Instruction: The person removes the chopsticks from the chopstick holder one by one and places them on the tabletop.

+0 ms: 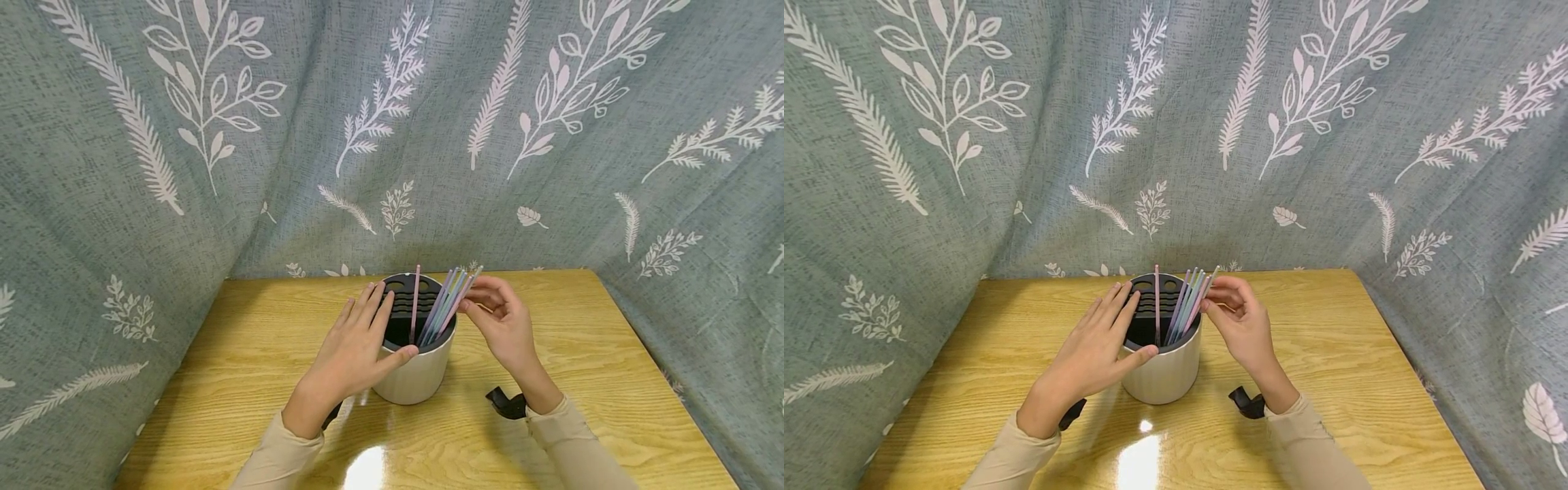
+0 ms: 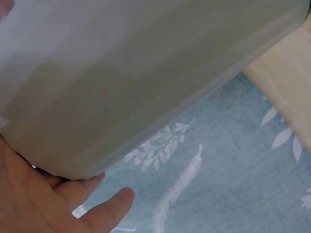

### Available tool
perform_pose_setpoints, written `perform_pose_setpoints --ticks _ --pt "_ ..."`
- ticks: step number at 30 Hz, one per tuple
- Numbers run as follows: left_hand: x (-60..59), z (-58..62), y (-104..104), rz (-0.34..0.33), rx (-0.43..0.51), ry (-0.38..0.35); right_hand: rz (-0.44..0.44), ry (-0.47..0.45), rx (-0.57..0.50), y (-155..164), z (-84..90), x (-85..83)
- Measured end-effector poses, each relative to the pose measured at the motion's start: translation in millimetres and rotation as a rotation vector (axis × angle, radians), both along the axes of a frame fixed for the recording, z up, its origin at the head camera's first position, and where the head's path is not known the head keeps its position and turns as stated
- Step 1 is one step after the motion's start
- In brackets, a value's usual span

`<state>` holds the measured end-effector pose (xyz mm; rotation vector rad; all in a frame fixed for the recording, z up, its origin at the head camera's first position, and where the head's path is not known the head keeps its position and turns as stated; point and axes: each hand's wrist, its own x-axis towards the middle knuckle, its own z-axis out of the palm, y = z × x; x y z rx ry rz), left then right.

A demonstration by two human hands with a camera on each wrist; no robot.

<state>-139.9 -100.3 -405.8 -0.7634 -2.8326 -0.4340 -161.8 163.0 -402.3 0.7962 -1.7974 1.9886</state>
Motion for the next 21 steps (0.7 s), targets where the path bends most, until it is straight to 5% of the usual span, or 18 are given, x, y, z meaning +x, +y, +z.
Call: perform_pose_setpoints --ticks 14,21 --pt "1.2 0.8 0.0 0.001 -0.011 0.001 -0.021 0.197 -0.077 18.4 73.9 -15.6" --pt "0.8 1.0 -0.7 -0.004 -0.011 0.004 0.002 0.168 -0.336 33.8 102.6 -17.5"
